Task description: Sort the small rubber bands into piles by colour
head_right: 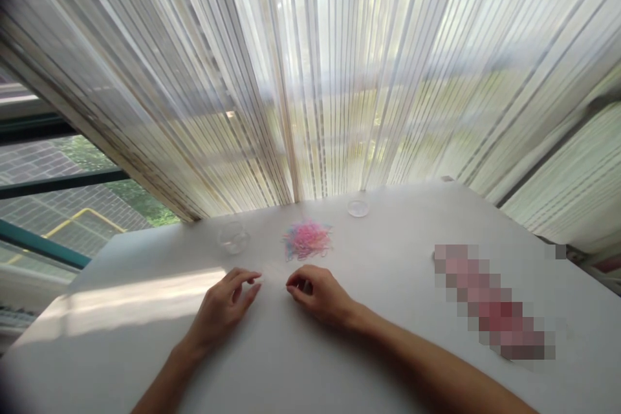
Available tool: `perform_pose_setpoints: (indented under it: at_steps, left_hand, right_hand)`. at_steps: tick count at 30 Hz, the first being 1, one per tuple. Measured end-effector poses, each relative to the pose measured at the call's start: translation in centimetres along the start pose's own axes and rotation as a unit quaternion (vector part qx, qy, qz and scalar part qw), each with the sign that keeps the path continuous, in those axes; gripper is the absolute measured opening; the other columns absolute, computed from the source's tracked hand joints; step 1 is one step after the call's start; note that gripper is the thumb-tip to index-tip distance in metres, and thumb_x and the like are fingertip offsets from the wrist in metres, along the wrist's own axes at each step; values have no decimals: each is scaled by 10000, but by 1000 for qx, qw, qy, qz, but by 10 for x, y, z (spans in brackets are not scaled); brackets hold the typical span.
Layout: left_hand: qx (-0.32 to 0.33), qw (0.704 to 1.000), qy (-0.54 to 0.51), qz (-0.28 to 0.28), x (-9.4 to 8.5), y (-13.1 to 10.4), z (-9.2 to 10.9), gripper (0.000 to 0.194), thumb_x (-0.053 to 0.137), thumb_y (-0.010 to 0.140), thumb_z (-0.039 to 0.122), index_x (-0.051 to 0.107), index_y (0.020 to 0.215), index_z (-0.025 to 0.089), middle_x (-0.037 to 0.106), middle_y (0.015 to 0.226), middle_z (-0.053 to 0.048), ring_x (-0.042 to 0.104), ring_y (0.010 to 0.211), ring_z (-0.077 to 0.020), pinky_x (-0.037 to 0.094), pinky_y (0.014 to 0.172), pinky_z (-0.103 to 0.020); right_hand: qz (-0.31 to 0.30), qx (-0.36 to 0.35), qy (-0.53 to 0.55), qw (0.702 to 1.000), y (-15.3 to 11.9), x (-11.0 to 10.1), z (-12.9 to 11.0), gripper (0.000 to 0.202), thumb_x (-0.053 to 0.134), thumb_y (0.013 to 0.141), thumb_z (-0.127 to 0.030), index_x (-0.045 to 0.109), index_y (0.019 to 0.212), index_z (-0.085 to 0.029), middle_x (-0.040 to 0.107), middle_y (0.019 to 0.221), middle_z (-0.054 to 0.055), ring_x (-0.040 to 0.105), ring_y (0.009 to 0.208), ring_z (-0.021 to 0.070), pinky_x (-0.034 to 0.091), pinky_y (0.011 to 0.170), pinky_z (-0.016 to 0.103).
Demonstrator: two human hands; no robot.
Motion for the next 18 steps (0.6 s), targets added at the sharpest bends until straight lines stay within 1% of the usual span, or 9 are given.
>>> perform_pose_setpoints:
  at_steps: [2, 4, 6, 9, 11, 13, 15, 18]
  left_hand:
    - [25, 999, -30, -20, 7, -2, 13, 271, 593, 915, 377, 664, 1113, 205, 693, 980, -60, 523, 574, -96, 500, 599, -233]
    - [42, 997, -49, -38, 15, -4, 23, 281, 619, 906, 378, 656, 1127, 208, 705, 1004, -67, 542, 593, -101, 511, 611, -233]
    - [50, 996, -61, -43, 21, -5, 30, 235, 596, 928, 364, 672, 1091, 212, 718, 974, -59, 558, 598, -104, 517, 630, -235]
    - [50, 995, -78, -38, 26, -5, 33, 215, 537, 965, 342, 704, 1013, 215, 728, 895, -50, 566, 597, -108, 528, 668, -244]
    - [44, 995, -87, -35, 25, -4, 31, 226, 523, 971, 334, 714, 984, 214, 729, 880, -51, 566, 600, -108, 530, 681, -246]
    - [38, 995, -89, -34, 22, -3, 26, 223, 528, 967, 328, 716, 973, 209, 727, 883, -52, 557, 598, -103, 519, 659, -234]
    - [29, 995, -85, -33, 17, -4, 17, 215, 540, 957, 323, 717, 963, 202, 724, 881, -52, 540, 587, -96, 497, 617, -219]
    - [7, 997, -75, -28, 5, -4, -2, 216, 561, 939, 335, 726, 949, 196, 726, 886, -58, 529, 586, -97, 472, 575, -211]
  right_hand:
    - [5, 7, 5, 1000, -1, 0, 3, 95, 615, 856, -213, 700, 858, -171, 660, 739, 7, 540, 621, 105, 442, 587, 212]
    - [9, 5, 7, 1000, -1, -1, 4, 100, 615, 863, -221, 701, 869, -171, 659, 740, 9, 541, 624, 107, 449, 594, 215]
    - [5, -10, 2, 1000, -1, 0, 4, 102, 617, 868, -223, 706, 878, -173, 662, 758, 15, 546, 638, 110, 458, 612, 220]
    - [-4, -28, -8, 1000, -2, 1, 3, 101, 623, 871, -225, 713, 882, -180, 667, 778, 21, 552, 650, 114, 468, 631, 227]
    - [-8, -30, -10, 999, -3, 2, 3, 102, 625, 871, -225, 718, 884, -184, 667, 776, 21, 556, 649, 114, 470, 634, 227]
    - [-11, -32, -13, 999, -4, 2, 3, 104, 626, 867, -219, 722, 888, -187, 666, 774, 19, 561, 650, 114, 469, 634, 225]
    - [-12, -34, -15, 999, -4, 1, 2, 108, 621, 865, -209, 724, 890, -187, 665, 775, 20, 565, 655, 115, 469, 638, 224]
    - [-12, -35, -19, 999, -4, 0, 0, 108, 617, 862, -195, 722, 886, -184, 661, 778, 25, 570, 665, 117, 474, 647, 225]
Point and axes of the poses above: each hand's wrist, its own y-axis towards the middle knuckle, its own x-axis out of the palm, z = x × y, the point moved 7 cm from there along y, towards the middle knuckle
